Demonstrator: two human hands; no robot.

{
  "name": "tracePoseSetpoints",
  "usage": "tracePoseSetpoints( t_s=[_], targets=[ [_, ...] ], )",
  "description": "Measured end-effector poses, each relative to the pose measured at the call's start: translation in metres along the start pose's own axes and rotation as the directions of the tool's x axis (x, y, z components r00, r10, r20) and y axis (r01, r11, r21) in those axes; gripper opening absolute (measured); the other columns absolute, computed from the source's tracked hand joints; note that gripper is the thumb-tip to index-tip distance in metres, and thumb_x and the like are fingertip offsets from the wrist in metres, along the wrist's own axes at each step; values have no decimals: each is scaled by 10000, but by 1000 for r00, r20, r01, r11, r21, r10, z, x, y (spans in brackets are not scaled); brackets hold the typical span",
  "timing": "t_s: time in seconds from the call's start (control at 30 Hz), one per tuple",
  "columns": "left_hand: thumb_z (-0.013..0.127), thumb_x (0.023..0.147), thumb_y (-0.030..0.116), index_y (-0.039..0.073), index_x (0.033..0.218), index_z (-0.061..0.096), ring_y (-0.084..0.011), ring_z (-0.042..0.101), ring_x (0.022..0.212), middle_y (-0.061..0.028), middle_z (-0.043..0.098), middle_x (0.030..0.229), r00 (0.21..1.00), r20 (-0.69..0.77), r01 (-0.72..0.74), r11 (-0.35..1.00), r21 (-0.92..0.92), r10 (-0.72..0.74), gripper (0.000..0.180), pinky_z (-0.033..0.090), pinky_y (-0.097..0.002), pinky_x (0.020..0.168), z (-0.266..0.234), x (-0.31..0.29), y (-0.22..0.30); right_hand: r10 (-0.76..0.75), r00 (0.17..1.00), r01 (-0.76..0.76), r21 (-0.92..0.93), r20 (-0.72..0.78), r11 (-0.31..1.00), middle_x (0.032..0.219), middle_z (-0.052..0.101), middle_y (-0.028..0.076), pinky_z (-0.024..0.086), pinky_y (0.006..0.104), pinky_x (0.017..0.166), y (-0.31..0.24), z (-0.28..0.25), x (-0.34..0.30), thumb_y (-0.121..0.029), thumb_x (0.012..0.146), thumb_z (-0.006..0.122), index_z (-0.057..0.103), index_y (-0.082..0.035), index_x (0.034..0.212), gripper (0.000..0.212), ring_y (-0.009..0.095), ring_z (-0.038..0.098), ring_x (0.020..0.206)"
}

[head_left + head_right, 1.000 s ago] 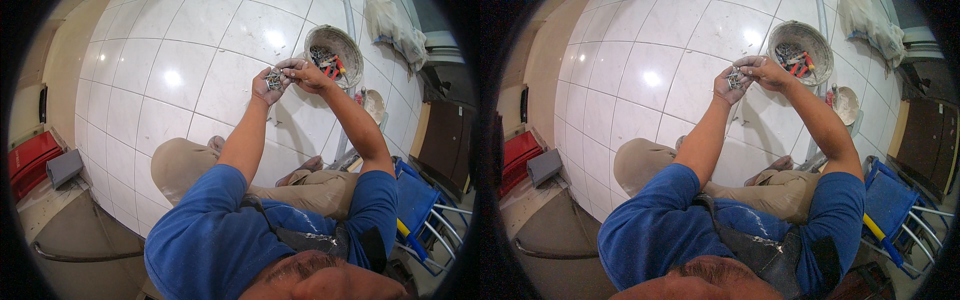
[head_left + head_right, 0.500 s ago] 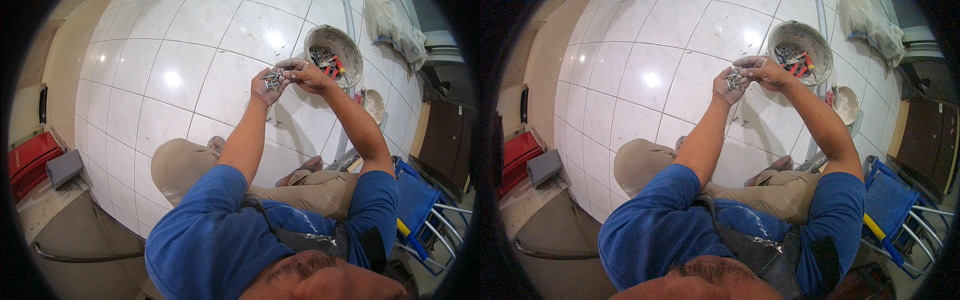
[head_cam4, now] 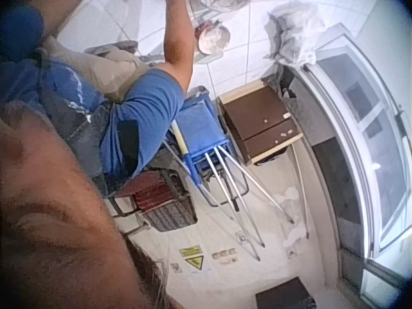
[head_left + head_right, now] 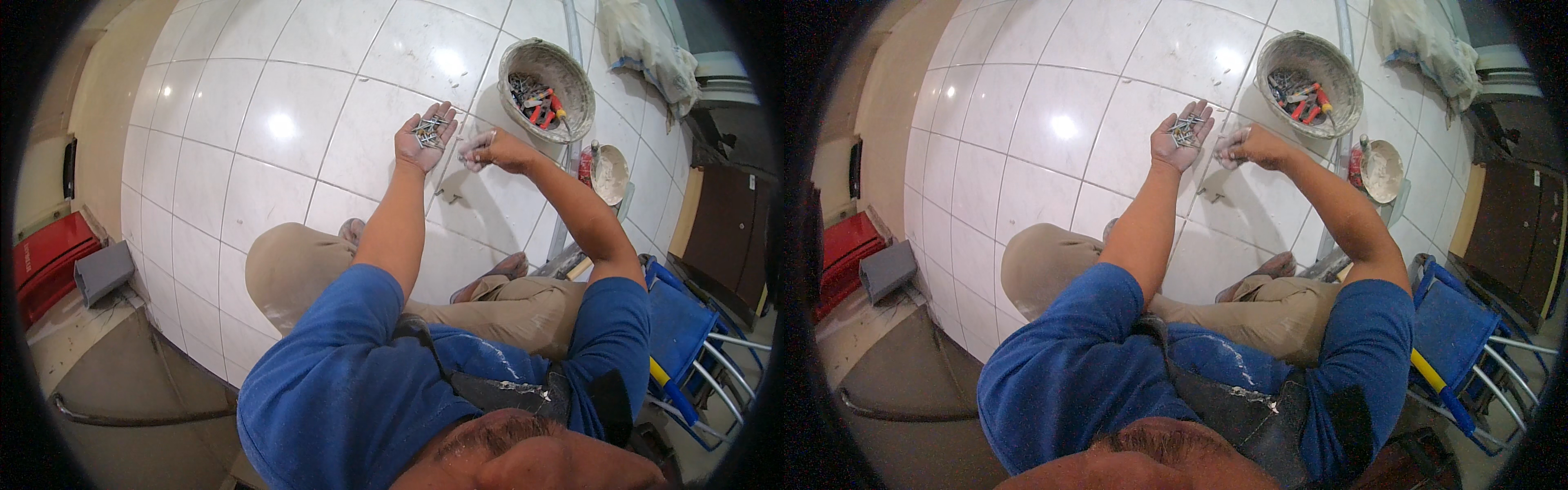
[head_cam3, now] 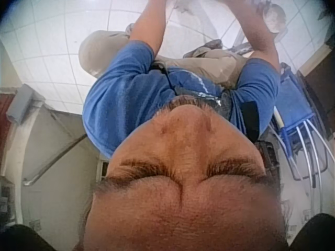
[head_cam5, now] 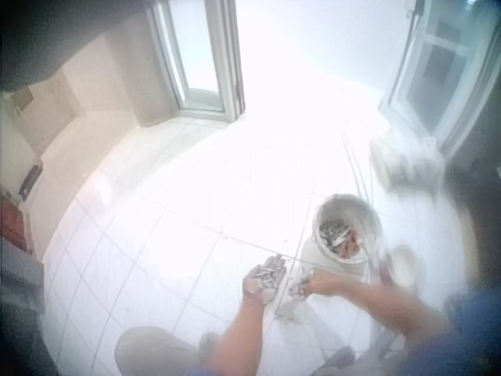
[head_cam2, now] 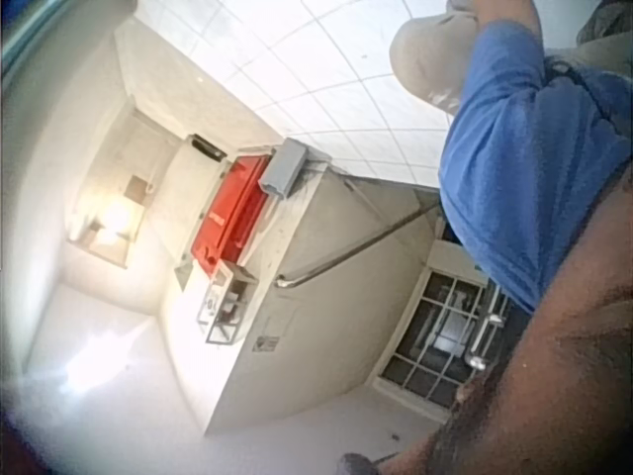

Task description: The person moves a power drill and extension cord onto a ladder, then walks to a bucket on the floor. They scoop out a handful of mixed screws and fasteners, then repeatedly pick individual items from their palm and place them on the floor, sorting them into small piles.

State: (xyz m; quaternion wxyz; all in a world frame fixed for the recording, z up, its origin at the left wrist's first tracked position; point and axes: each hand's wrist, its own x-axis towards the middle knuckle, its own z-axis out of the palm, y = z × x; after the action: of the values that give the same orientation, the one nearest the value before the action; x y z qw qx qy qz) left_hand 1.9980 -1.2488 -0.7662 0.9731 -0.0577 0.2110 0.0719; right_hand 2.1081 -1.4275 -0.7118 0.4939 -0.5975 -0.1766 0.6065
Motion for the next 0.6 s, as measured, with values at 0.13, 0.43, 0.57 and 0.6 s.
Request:
tracePoseSetpoints(
  t_s=[0.13, 0.43, 0.57, 0.6],
  targets=[
    [367, 982, 250, -56, 1377, 419, -400, 428, 1353, -233, 450, 1452, 999, -11, -33, 999, -26, 33, 502, 358, -526, 1144, 5, -4, 5, 155, 986, -162, -169, -55, 972, 883, 723, 160, 612, 313, 673, 35, 11, 0, 38, 851, 675, 695, 115, 1007, 175, 217, 710, 731],
    [346, 994, 232, -52, 1396, 404, -400, 399, 1374, -228, 430, 1469, 999, 36, -4, 999, -39, 5, 496, 346, -534, 1155, 12, -1, 4, 14, 1000, -7, -232, 28, 973, 935, 733, 147, 600, 320, 744, -21, -14, -13, -33, 838, 709, 696, 83, 1057, 248, 201, 715, 807],
    [344, 995, 216, -43, 1426, 373, -397, 397, 1376, -229, 421, 1477, 999, 46, 26, 999, -40, -24, 504, 339, -544, 1162, 10, 0, 2, -225, 956, 142, -371, -189, 918, 936, 727, 140, 576, 322, 779, -71, -68, -36, -46, 861, 669, 690, 62, 1068, 234, 205, 708, 857],
    [343, 995, 215, -43, 1429, 369, -395, 404, 1371, -228, 423, 1475, 998, 57, 32, 999, -31, -30, 506, 342, -542, 1160, 11, 1, 1, -337, 914, 229, -398, -226, 888, 933, 726, 143, 575, 320, 776, -80, -82, -41, -46, 860, 662, 690, 59, 1071, 238, 207, 709, 864]
  ],
)
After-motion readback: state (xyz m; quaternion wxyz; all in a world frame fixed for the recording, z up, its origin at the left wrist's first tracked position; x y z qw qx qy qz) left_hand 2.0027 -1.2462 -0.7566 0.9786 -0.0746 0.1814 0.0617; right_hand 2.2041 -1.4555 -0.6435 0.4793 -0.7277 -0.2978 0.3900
